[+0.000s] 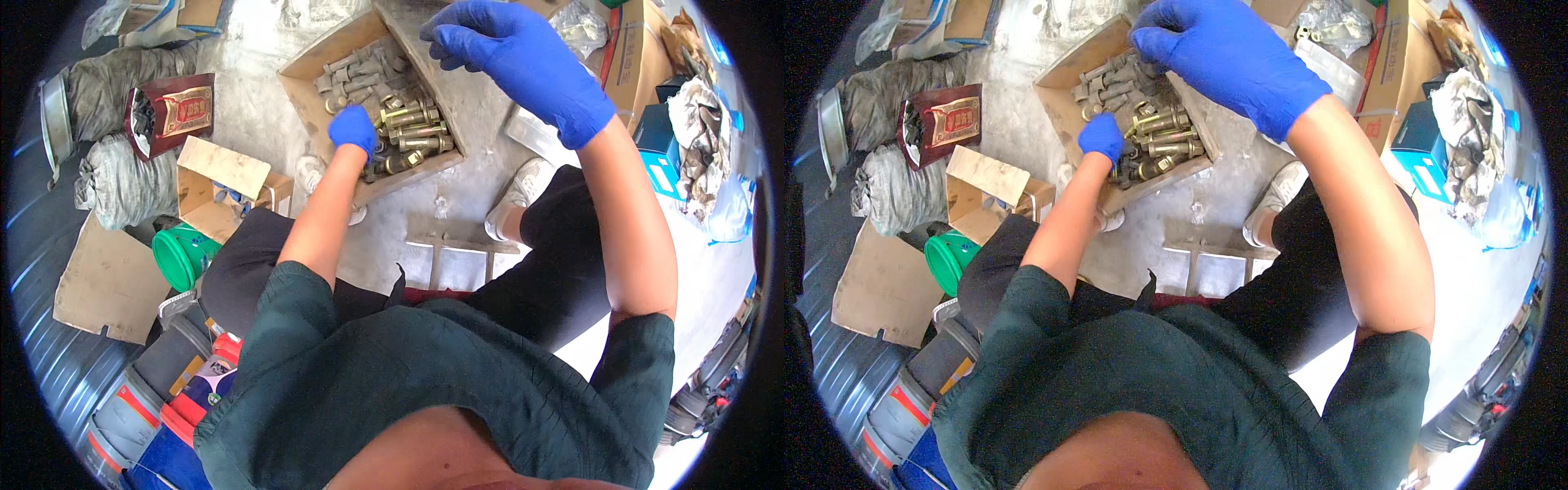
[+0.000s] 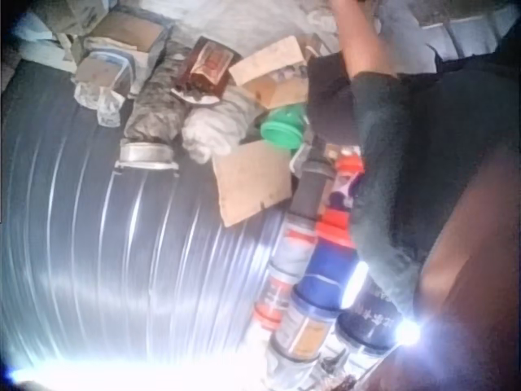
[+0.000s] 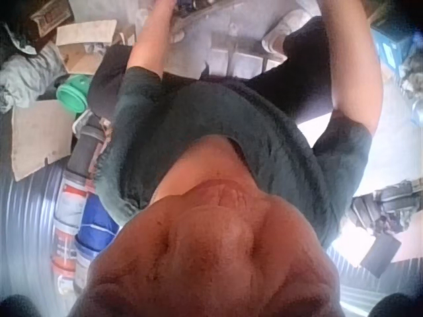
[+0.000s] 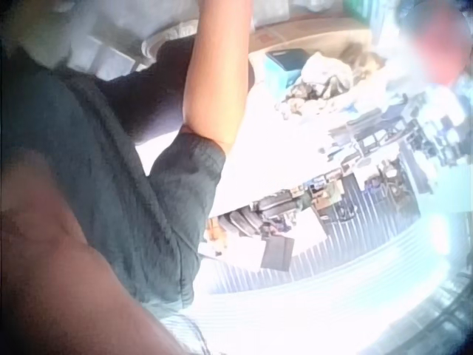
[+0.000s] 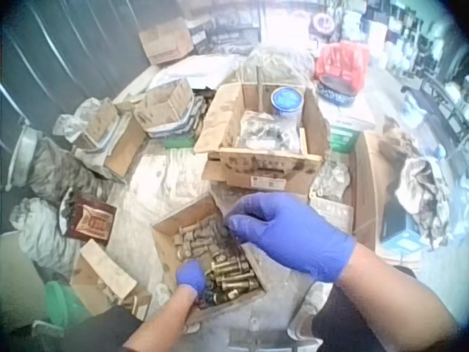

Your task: The person sits on the floor and sorts brass and grey metal hardware from a cardboard box. They pick up individual pieces, inspect them, and place them back into the box or into a smaller wooden container.

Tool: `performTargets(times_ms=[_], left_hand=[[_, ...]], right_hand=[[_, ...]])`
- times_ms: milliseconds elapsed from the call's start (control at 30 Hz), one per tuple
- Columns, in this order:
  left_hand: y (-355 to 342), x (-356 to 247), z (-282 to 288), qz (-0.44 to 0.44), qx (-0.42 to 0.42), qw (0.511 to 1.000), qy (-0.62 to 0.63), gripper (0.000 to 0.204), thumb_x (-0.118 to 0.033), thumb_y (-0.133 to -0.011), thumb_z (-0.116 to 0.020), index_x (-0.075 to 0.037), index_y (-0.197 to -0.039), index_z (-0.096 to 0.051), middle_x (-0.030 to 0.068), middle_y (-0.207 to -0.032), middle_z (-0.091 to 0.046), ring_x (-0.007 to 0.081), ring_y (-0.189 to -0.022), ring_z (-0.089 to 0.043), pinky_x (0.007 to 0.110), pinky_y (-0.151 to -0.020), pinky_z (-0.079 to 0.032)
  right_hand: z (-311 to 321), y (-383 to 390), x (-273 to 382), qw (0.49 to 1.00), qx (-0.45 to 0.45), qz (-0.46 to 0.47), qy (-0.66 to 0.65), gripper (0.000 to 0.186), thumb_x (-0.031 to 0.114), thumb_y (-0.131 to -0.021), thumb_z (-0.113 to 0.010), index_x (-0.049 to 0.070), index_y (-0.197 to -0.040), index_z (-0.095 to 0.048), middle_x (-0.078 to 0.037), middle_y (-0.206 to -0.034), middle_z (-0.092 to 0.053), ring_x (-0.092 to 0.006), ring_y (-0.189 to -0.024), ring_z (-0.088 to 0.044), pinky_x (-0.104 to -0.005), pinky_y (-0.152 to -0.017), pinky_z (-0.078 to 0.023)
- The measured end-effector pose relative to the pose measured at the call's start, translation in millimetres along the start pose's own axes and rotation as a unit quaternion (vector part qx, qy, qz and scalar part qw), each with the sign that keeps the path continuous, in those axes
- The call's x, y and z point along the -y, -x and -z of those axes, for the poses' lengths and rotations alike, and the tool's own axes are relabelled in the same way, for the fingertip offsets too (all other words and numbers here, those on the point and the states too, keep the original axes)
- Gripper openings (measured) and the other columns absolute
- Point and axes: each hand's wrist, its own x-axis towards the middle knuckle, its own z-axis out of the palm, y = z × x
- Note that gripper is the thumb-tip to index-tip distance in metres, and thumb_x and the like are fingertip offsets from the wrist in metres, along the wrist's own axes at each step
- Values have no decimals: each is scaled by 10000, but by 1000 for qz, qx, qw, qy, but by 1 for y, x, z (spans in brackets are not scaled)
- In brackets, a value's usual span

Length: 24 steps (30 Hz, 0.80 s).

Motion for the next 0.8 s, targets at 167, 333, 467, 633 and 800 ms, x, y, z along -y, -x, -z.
performTargets(times_ms=[167, 333, 467, 633, 800], left_hand=[[-67, 2, 16, -78, -78, 981, 162, 413, -272, -887, -615, -12, -1209, -616, 269, -1206, -633, 431, -1136, -604, 474, -976, -487], [-145, -10, -8, -183, -167, 946, 209, 477, -189, -874, -587, -65, -1333, -559, 271, -1301, -578, 435, -1203, -556, 472, -1032, -451], [-177, -29, -8, -236, -93, 963, 94, 433, -91, -869, -514, -109, -1288, -621, 229, -1306, -592, 404, -1184, -587, 479, -1002, -487], [-193, -23, 3, -224, -5, 971, -78, 300, -141, -911, -506, -83, -1135, -696, 235, -1228, -636, 413, -1119, -625, 493, -947, -513], [-160, 0, 1, -257, 18, 961, -103, 260, -215, -892, -571, -89, -1072, -710, 233, -1159, -664, 410, -1056, -651, 494, -907, -527]], right_hand=[[7, -5, -10, 998, -21, -2, -67, 225, 180, -979, -618, -15, -1064, -690, -92, -865, -689, -133, -814, -627, -280, -792, -516], [9, -13, -39, 990, -20, 93, -107, 267, 166, -977, -637, -21, -1161, -682, -75, -1000, -723, -149, -922, -685, -285, -841, -544], [9, -10, -37, 992, -18, 66, -104, 265, 154, -998, -606, -31, -1175, -674, -80, -1002, -715, -143, -941, -677, -285, -863, -541], [11, -12, -39, 992, -22, 73, -103, 270, 165, -998, -612, -31, -1172, -676, -84, -1000, -716, -142, -926, -677, -285, -856, -543], [14, -6, -20, 997, -35, 9, -73, 224, 172, -984, -616, -15, -1083, -690, -90, -904, -695, -135, -845, -642, -285, -794, -523]])
